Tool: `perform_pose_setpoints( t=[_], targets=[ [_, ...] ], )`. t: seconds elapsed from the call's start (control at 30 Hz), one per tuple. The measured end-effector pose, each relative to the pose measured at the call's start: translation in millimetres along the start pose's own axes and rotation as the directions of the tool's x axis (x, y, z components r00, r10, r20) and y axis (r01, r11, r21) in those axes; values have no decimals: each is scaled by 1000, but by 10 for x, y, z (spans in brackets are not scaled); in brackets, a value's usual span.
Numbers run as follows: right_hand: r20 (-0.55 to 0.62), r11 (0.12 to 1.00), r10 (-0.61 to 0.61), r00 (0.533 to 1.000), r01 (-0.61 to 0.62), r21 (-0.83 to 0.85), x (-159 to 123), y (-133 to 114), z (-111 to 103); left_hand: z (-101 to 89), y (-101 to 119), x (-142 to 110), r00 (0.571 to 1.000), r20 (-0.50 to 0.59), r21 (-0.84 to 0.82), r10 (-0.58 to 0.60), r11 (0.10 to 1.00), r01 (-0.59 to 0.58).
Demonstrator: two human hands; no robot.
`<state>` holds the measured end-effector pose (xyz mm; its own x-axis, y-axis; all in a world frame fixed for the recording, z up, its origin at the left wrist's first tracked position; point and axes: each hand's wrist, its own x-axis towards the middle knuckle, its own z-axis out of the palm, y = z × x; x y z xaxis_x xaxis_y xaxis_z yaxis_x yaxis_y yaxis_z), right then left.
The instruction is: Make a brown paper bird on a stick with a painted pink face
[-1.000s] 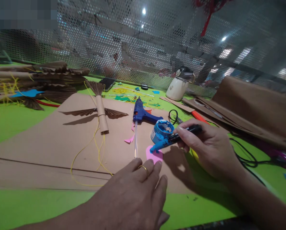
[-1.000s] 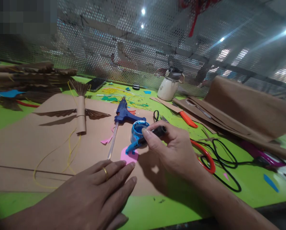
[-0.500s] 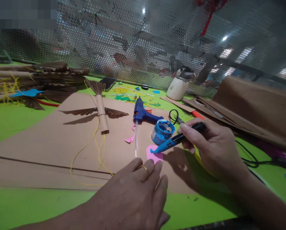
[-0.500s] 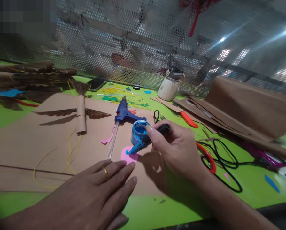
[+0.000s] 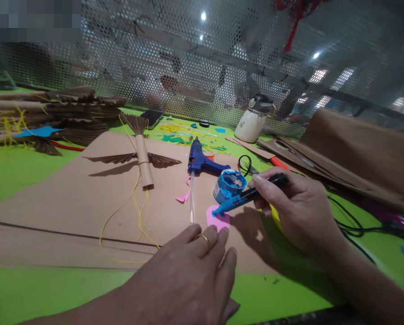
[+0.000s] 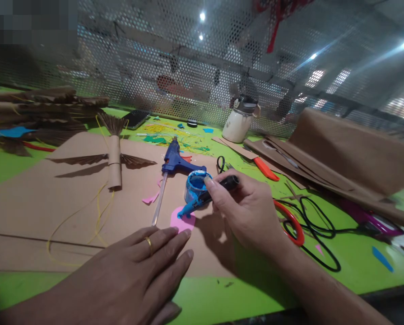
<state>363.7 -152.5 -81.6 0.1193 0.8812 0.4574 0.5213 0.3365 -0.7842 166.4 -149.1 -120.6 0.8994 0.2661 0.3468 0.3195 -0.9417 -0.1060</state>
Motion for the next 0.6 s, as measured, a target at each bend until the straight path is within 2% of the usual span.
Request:
perform_pose_setpoints(
  t=[0.2,0.6],
  targets=[
    [8,999,-31,999,31,-15,1,-6,-5,-65,52,-7,998,55,-20,-31,999,32],
    [46,998,-31,998,33,-45,-9,-18,-37,-65,55,-7,998,45,-20,-35,999,36]
  ],
)
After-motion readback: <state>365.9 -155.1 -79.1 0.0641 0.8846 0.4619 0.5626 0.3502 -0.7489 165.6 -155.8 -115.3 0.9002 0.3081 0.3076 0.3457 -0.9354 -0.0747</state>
